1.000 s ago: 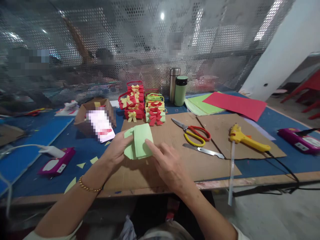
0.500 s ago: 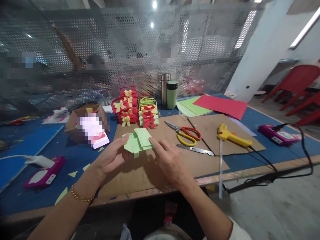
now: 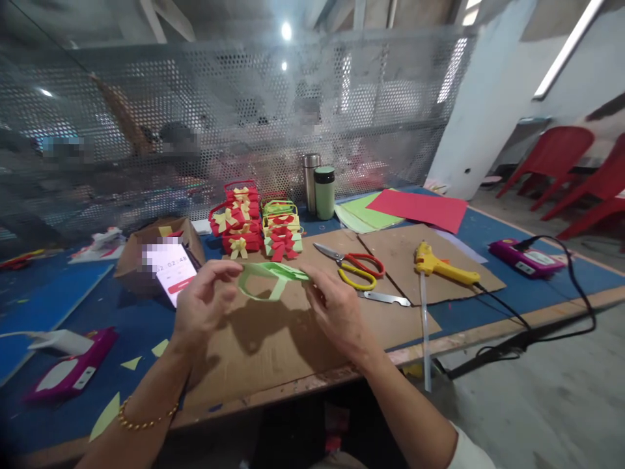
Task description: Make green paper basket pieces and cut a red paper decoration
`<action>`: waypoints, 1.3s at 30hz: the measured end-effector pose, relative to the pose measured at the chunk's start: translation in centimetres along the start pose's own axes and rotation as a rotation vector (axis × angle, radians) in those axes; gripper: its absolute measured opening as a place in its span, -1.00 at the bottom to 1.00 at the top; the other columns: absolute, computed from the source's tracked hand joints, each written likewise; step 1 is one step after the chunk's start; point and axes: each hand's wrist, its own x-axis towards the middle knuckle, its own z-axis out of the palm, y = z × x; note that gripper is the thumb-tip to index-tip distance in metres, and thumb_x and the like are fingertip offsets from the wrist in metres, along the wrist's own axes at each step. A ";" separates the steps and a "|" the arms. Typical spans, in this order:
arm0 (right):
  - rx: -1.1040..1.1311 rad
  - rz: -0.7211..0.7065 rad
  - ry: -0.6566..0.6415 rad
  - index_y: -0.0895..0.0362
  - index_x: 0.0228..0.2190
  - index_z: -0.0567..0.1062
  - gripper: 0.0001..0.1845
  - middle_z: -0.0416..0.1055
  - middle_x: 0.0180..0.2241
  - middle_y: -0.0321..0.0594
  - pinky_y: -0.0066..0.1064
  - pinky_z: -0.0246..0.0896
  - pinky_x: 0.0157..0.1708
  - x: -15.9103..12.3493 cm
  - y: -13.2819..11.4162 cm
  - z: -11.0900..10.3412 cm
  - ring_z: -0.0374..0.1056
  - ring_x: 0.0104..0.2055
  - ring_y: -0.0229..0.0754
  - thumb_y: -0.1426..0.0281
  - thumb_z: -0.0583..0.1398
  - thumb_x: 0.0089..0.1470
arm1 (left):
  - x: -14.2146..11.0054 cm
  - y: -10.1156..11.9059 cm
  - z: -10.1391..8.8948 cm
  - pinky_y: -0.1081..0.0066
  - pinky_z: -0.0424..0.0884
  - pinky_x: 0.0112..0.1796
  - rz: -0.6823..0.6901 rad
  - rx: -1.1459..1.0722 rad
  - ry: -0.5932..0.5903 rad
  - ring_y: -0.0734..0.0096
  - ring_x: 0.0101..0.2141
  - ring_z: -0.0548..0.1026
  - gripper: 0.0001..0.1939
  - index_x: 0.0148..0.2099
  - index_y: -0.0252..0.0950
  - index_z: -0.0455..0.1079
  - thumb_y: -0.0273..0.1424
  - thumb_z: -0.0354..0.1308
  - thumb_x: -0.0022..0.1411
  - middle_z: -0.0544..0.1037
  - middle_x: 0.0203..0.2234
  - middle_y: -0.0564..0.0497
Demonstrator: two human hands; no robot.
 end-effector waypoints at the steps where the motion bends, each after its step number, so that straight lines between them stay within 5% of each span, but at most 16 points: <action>1: 0.007 0.011 -0.013 0.11 -0.03 0.55 -0.73 0.57 -0.36 -0.21 -0.46 0.33 -0.43 -0.1 0.0 0.1 0.42 -0.46 -0.25 0.48 0.14 0.30 | -0.2 0.0 0.1 0.21 0.46 -0.10 0.109 0.088 -0.044 0.17 -0.15 0.52 -0.43 -0.03 -0.27 0.50 0.11 0.28 0.17 0.58 -0.16 -0.11; 3: 0.010 0.013 -0.023 0.11 -0.05 0.55 -0.75 0.54 -0.39 -0.23 -0.46 0.29 -0.45 -0.2 -0.1 0.2 0.40 -0.46 -0.25 0.48 0.13 0.30 | -0.6 -0.1 0.6 0.09 0.40 0.04 0.262 0.238 -0.091 0.04 -0.01 0.48 -0.28 0.14 -0.26 0.41 0.14 0.30 0.13 0.53 -0.01 -0.18; 7: 0.025 0.008 -0.027 0.10 -0.04 0.54 -0.72 0.52 -0.39 -0.22 -0.45 0.27 -0.45 -0.7 -0.1 0.7 0.39 -0.45 -0.22 0.50 0.11 0.29 | -1.3 0.2 1.4 -0.01 0.27 0.18 0.388 0.457 0.003 -0.07 0.18 0.36 -0.14 0.36 -0.25 0.17 0.03 0.34 0.17 0.39 0.18 -0.27; 12: 0.052 0.021 -0.071 0.08 0.02 0.52 -0.68 0.56 -0.30 -0.18 -0.44 0.32 -0.36 -1.3 -0.3 1.3 0.43 -0.38 -0.21 0.51 0.12 0.29 | -1.7 0.9 1.7 0.00 0.25 0.13 0.503 0.597 -0.039 -0.03 0.08 0.45 -0.32 0.27 -0.28 0.25 -0.16 0.37 0.21 0.49 0.06 -0.24; 17: 0.023 0.000 -0.098 0.13 0.00 0.52 -0.68 0.56 -0.32 -0.17 -0.44 0.27 -0.39 -1.4 -0.7 1.3 0.43 -0.40 -0.21 0.54 0.11 0.28 | -1.9 1.0 2.1 0.06 0.24 0.07 0.485 0.629 -0.077 0.11 -0.10 0.52 -0.63 0.05 -0.27 0.35 -0.42 0.30 0.22 0.57 -0.14 -0.11; 22: -0.008 -0.013 -0.105 0.15 -0.02 0.52 -0.71 0.53 -0.38 -0.20 -0.45 0.20 -0.45 -1.4 -0.9 1.3 0.41 -0.44 -0.23 0.53 0.10 0.28 | -1.9 0.5 2.3 0.10 0.23 0.03 0.478 0.639 -0.114 0.13 -0.13 0.51 -0.63 0.00 -0.26 0.35 -0.59 0.22 0.13 0.59 -0.19 -0.07; 39: -0.054 -0.030 -0.104 0.12 0.03 0.49 -0.65 0.54 -0.32 -0.15 -0.40 0.30 -0.39 -1.6 -1.0 1.8 0.45 -0.36 -0.16 0.54 0.09 0.26 | -1.8 0.7 2.7 0.04 0.20 0.02 0.398 0.635 -0.170 0.09 -0.12 0.48 -0.82 -0.10 -0.23 0.46 -0.43 0.23 0.21 0.60 -0.22 -0.07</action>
